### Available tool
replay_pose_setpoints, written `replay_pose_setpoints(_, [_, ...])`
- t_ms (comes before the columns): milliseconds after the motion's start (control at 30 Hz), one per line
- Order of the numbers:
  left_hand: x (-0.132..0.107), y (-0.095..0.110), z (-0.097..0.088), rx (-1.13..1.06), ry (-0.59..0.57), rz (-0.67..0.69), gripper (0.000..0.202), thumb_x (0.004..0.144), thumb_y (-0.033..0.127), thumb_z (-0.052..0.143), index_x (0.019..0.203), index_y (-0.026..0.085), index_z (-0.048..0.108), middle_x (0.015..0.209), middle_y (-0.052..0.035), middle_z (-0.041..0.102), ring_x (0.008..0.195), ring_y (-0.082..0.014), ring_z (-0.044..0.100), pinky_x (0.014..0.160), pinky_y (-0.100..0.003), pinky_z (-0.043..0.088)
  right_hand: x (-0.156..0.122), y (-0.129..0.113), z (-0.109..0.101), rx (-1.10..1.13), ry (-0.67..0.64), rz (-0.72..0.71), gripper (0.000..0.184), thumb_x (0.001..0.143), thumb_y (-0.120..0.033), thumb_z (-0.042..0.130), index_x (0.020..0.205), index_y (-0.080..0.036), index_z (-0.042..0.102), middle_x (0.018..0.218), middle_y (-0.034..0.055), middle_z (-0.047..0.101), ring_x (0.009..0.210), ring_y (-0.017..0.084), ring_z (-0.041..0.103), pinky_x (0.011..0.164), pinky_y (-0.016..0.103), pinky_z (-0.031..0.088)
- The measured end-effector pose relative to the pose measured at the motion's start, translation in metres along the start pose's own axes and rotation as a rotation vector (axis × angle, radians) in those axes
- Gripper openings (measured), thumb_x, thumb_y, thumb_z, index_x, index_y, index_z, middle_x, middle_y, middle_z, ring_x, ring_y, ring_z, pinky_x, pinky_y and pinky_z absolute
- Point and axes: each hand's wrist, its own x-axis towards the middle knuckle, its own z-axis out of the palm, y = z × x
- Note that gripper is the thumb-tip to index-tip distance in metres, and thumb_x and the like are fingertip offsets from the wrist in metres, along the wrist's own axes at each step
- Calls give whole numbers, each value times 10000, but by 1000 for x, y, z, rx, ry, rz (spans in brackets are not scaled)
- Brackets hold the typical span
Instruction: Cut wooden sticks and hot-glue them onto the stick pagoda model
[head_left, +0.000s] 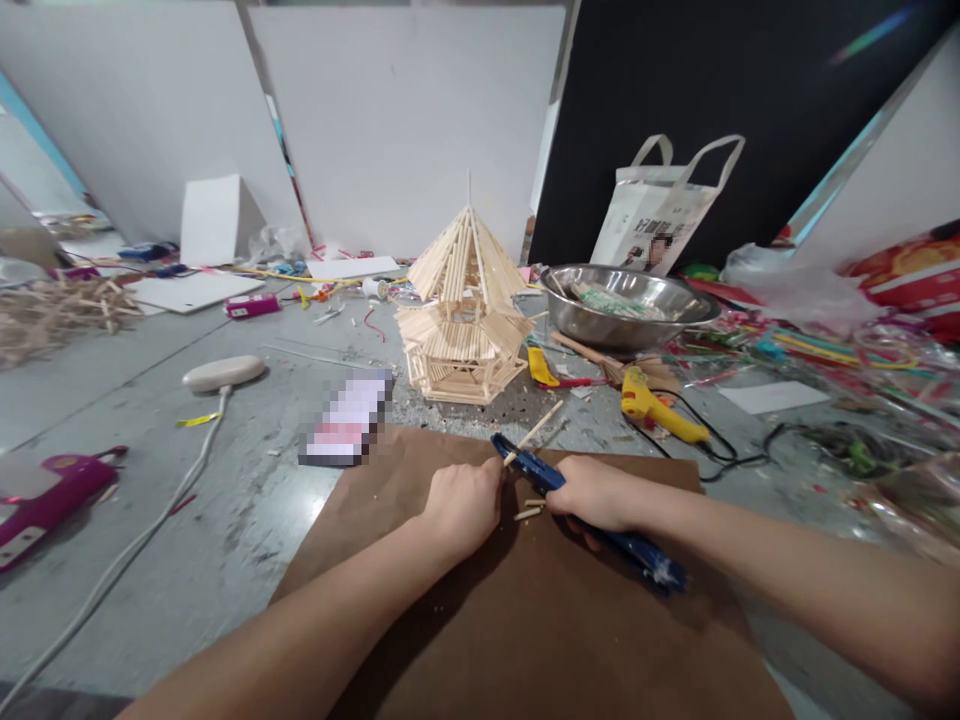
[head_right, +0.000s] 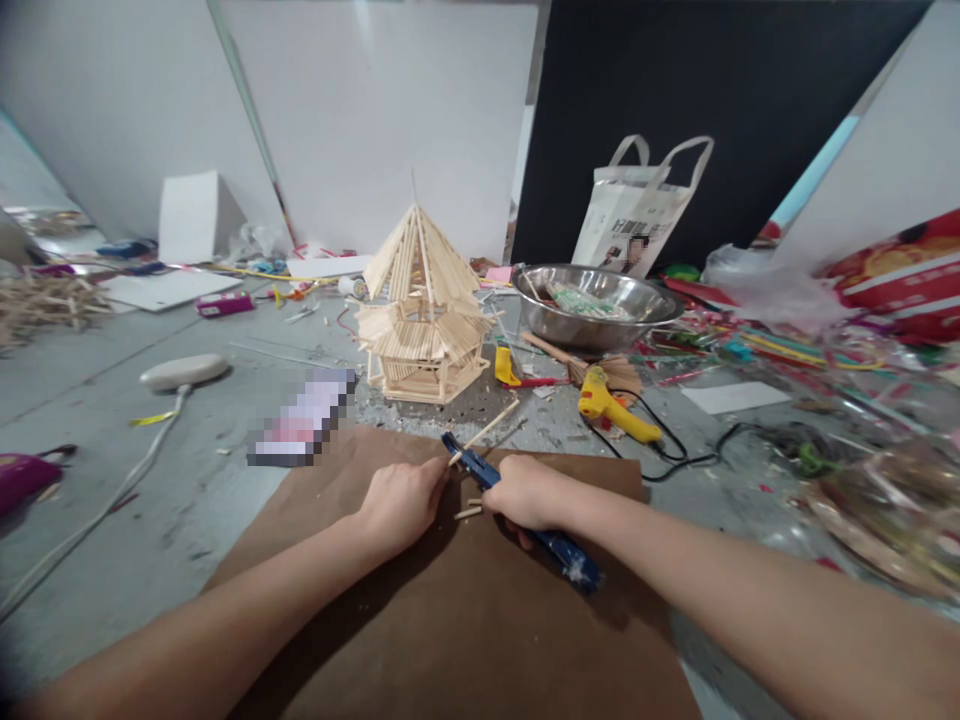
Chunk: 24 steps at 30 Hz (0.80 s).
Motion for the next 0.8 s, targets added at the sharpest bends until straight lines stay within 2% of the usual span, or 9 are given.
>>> replay_pose_setpoints(233, [-1, 1, -1, 6, -6, -22, 283, 802, 256, 267, 867, 173, 529, 720, -91, 636, 677, -218, 612, 567, -278, 408, 2, 1, 0, 25, -10, 7, 107, 587, -191, 438, 492, -142, 437, 481, 26, 543, 342, 92, 491, 360, 184, 384])
replay_pose_setpoints(800, [-2, 1, -2, 5, -13, 7, 273, 795, 237, 273, 891, 171, 519, 731, -106, 636, 685, -238, 608, 581, -310, 419, 0, -1, -2, 32, -25, -10, 91, 582, -182, 426, 495, -155, 419, 479, 19, 524, 329, 106, 482, 361, 219, 386])
